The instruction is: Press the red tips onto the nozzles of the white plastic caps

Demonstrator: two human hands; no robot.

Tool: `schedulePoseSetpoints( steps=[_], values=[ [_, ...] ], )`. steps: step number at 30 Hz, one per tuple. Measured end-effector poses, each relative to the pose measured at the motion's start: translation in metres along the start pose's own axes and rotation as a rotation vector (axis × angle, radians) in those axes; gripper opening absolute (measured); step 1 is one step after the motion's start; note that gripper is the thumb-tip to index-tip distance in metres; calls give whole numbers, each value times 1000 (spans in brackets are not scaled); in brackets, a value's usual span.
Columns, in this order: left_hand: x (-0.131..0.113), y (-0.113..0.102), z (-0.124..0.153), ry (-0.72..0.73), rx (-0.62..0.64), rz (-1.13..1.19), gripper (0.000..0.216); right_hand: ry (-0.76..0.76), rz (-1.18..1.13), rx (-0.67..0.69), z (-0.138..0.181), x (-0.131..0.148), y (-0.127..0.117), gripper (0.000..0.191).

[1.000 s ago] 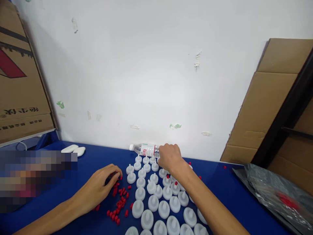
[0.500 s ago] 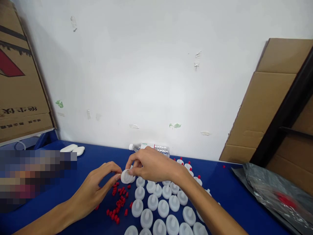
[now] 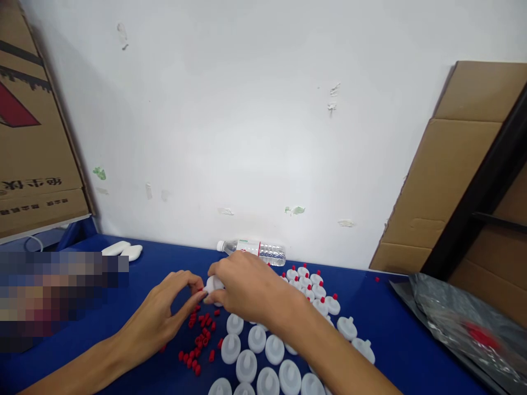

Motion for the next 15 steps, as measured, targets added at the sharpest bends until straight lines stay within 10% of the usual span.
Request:
schedulePoseSetpoints(
  steps=[15],
  values=[
    [-9,-1,-1,27,92,343,49,-99,368,-26,-3,-7,-18,18]
  ],
)
Point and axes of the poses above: each hand's wrist, its own z-axis away from the middle knuckle, its own y-axis out of the palm, x = y × z, the point moved 6 cm from there along -z, towards the middle knuckle, and after that the axes turned 1 degree about z, right-handed, at the moved point
